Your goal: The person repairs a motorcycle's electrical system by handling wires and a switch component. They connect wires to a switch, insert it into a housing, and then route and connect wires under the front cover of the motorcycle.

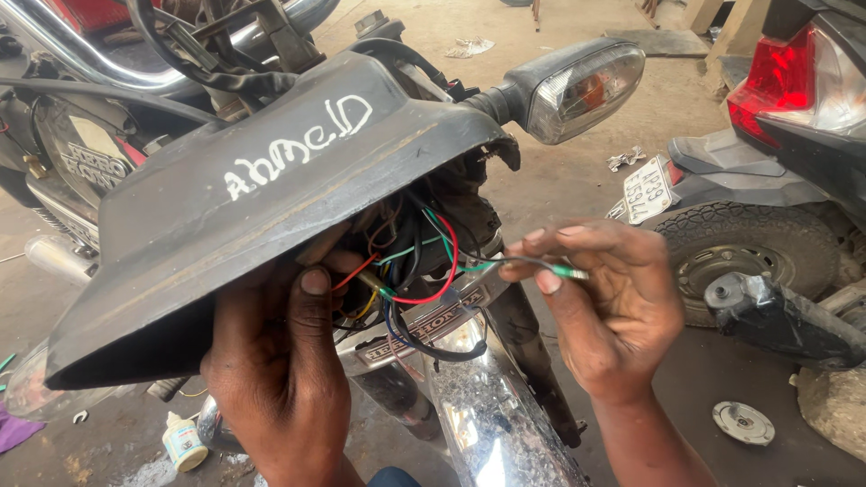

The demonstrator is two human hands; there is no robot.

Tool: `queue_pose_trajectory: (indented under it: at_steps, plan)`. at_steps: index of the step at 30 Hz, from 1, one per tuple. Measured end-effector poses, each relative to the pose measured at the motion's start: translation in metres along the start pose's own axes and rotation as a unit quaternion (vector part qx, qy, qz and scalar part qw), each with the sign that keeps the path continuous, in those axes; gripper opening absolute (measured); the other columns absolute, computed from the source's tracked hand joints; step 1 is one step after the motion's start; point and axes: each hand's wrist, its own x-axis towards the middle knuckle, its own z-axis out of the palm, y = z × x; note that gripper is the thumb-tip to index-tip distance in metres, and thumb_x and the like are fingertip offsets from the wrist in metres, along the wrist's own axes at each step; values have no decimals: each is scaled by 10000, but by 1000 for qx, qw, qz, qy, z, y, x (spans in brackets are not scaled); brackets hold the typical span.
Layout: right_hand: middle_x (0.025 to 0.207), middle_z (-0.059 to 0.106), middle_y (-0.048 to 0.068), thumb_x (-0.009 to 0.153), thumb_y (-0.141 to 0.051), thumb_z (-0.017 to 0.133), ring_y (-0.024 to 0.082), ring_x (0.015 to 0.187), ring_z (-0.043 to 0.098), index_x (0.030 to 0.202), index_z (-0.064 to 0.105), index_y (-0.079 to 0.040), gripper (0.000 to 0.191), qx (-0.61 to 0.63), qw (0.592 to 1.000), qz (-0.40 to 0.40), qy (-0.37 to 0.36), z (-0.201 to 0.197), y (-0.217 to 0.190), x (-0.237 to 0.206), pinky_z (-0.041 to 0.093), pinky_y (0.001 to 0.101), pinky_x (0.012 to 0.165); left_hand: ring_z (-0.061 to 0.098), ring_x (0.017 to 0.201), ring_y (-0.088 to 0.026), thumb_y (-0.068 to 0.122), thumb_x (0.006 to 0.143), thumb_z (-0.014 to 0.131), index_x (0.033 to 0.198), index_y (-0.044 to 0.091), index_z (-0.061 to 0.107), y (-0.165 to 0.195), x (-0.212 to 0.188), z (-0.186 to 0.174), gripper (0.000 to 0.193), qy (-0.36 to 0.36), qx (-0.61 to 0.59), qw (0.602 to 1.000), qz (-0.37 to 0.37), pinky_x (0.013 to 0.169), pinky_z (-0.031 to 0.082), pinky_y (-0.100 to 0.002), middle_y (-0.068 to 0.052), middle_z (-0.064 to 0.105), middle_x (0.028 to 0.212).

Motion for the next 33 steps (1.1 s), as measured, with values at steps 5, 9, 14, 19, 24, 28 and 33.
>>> queue_pose_trajectory:
  at_steps: [5, 9, 14, 19, 24, 28, 33]
  plan:
    - [1288, 620, 200, 996, 135, 591, 248, 1194, 689, 1316, 546, 33, 339, -40, 998, 11, -56, 3, 0, 7, 647, 377, 1000, 737, 1067, -179, 66, 1114, 584, 1395, -79, 516, -1, -3, 3, 323, 13, -39, 999, 3, 954, 614, -296, -185, 755, 1149]
    - [1322, 605, 190, 983, 102, 664, 208, 1136, 686, 1272, 591, 29, 307, -153, 985, -26, -74, 9, -2, 11, 623, 307, 947, 741, 1050, -172, 53, 1114, 578, 1391, -66, 500, -3, -4, 5, 311, 30, -63, 998, -6, 932, 620, -295, -165, 748, 1139]
    - [1192, 693, 156, 899, 33, 780, 206, 1075, 727, 1185, 661, 4, 311, -312, 942, -65, -104, 13, -6, 16, 602, 307, 878, 717, 965, -133, 34, 1154, 593, 1252, -51, 614, -7, -5, 7, 132, 50, -16, 998, 24, 883, 595, -250, -133, 748, 1048]
    - [1123, 717, 130, 915, 26, 787, 196, 1007, 738, 1155, 653, 1, 276, -313, 943, -58, -94, 15, -5, 16, 595, 299, 849, 688, 862, -104, 29, 1138, 604, 1220, -30, 673, -8, -6, 4, 122, 59, 70, 995, 50, 797, 568, -221, -88, 734, 958]
    - [1095, 716, 124, 955, 18, 749, 172, 967, 723, 1149, 642, 8, 222, -267, 960, -19, -87, 10, 2, 14, 576, 258, 835, 704, 890, -110, 26, 1143, 609, 1194, -54, 657, -8, -5, 2, 107, 60, 87, 992, 66, 829, 566, -228, -96, 741, 978]
    - [1063, 730, 141, 1017, -1, 667, 169, 971, 723, 1176, 635, 37, 167, -119, 987, 102, -45, 3, 6, 12, 600, 278, 845, 691, 897, -119, 5, 1126, 597, 1229, -68, 645, -6, -5, 6, 135, 63, 49, 995, 62, 845, 560, -231, -121, 734, 1019]
    - [1017, 735, 175, 1045, -33, 627, 206, 921, 739, 1180, 619, 56, 162, -10, 988, 150, -40, -7, 9, 13, 610, 313, 781, 703, 916, -119, -3, 1121, 595, 1252, -70, 636, -1, -5, 11, 153, 72, 40, 995, 54, 883, 576, -231, -128, 738, 1049]
